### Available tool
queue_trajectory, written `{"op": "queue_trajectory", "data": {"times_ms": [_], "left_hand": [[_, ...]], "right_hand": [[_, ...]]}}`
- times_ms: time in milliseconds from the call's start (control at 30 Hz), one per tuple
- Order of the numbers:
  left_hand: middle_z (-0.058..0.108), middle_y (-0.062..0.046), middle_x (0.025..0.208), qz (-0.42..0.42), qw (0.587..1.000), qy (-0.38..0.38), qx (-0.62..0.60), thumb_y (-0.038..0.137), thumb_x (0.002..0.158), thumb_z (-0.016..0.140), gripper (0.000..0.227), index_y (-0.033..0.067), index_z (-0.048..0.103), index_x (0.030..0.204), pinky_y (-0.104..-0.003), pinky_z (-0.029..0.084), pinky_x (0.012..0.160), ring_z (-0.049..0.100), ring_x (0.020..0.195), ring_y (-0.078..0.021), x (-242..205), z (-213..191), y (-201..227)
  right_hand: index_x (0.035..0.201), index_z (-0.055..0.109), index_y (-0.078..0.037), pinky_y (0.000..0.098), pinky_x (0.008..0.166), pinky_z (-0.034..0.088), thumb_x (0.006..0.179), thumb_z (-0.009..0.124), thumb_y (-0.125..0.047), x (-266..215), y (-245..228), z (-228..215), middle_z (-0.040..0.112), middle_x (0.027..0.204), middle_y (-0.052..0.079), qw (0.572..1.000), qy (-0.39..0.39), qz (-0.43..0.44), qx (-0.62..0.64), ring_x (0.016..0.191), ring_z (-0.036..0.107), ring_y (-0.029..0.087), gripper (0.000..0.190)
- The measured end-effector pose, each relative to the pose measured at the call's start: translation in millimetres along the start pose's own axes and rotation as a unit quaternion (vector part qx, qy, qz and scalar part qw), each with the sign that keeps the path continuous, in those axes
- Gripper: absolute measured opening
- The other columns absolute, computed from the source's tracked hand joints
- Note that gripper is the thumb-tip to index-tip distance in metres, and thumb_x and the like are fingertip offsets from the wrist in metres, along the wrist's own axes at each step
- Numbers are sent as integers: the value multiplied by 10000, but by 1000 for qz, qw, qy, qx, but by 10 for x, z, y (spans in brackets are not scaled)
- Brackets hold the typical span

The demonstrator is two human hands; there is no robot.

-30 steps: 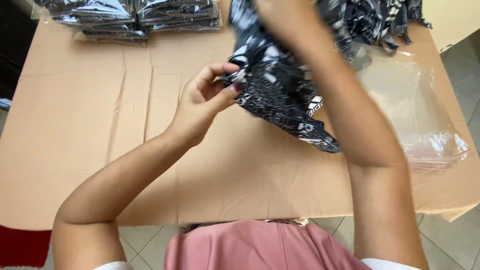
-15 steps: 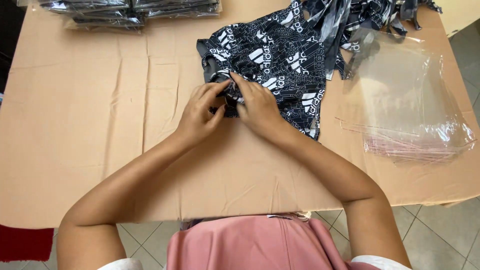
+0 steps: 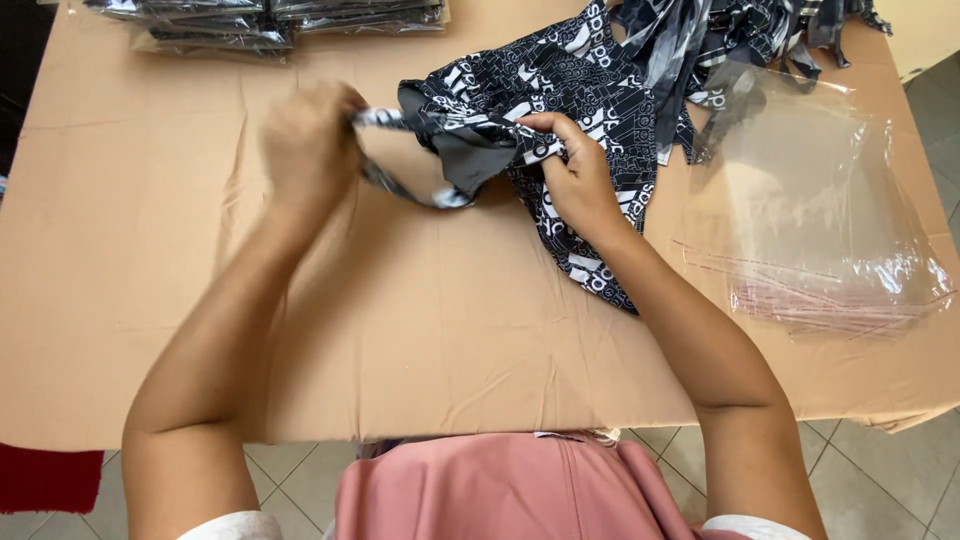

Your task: Fold a patterned garment and place it inside a clear plastic packaging bag.

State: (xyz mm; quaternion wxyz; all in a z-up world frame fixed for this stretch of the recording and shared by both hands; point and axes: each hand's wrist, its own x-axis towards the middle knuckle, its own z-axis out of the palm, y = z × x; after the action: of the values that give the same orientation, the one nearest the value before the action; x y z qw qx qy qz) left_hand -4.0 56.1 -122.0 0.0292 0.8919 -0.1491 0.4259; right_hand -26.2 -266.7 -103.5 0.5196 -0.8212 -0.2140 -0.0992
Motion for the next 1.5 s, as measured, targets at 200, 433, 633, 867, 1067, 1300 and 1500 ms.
{"op": "queue_trajectory", "data": {"times_ms": [200, 433, 633, 867, 1067, 1300, 1500], "left_hand": [[699, -226, 1151, -99, 922, 12, -375, -86, 1154, 629, 69, -87, 606, 1219, -396, 581, 894, 697, 1062, -323, 406, -546, -742], [662, -155, 1255, -166, 728, -352, -565, -159, 956, 412, 500, 22, 520, 1409, -313, 570, 919, 671, 1130, -212, 607, -1131, -719], [605, 163, 1515, -43, 685, -641, -345, 263, 769, 754, 845, 347, 431, 1545, -285, 458, 941, 515, 1383, -15, 678, -1055, -355], [665, -148, 1149, -96, 870, -450, -177, 432, 912, 634, 487, 131, 658, 1294, -509, 459, 913, 593, 1082, -363, 30, 250, -215], [627, -11, 1048, -113, 910, -313, -248, 438, 821, 842, 445, 224, 724, 1193, -407, 470, 872, 599, 1020, -245, -352, 1115, -155], [580, -50, 1135, -289, 718, -328, -542, 61, 1089, 414, 193, 154, 479, 1246, -258, 553, 846, 609, 996, -150, 219, 432, 177], [679, -98, 946, 144, 965, -132, -176, -80, 694, 657, 580, 78, 597, 1249, -418, 468, 606, 674, 838, -291, 516, 413, -536]], "right_hand": [[1229, 659, -134, 238, 585, 345, 910, 458, 50, -88, -138, 141, 702, 990, -4, 998, -53, 16, 0, 637, 469, 81, 419], [1287, 636, -128, 295, 597, 375, 804, 466, 12, -199, -186, 306, 721, 1002, 27, 991, -123, -8, -49, 572, 454, 131, 530], [1251, 653, -84, 373, 1000, 476, 781, 439, 19, -198, -156, 340, 705, 1282, 85, 985, -155, -26, -71, 1172, 657, 264, 526], [1249, 657, -67, 396, 1064, 476, 792, 426, 30, -287, -117, 381, 690, 1303, 111, 987, -154, -3, -37, 1225, 641, 264, 522], [1244, 690, -62, 504, 1030, 501, 795, 486, 122, -438, 110, 516, 718, 1168, 191, 994, -103, -36, 30, 1169, 653, 404, 526], [1251, 666, -95, 396, 1070, 508, 738, 451, 64, -509, 204, 576, 707, 1249, 84, 993, -99, -60, -16, 1200, 650, 254, 579], [1242, 670, -86, 385, 1068, 508, 724, 453, 65, -506, 218, 580, 709, 1239, 88, 994, -92, -61, -13, 1182, 657, 249, 582]]}}
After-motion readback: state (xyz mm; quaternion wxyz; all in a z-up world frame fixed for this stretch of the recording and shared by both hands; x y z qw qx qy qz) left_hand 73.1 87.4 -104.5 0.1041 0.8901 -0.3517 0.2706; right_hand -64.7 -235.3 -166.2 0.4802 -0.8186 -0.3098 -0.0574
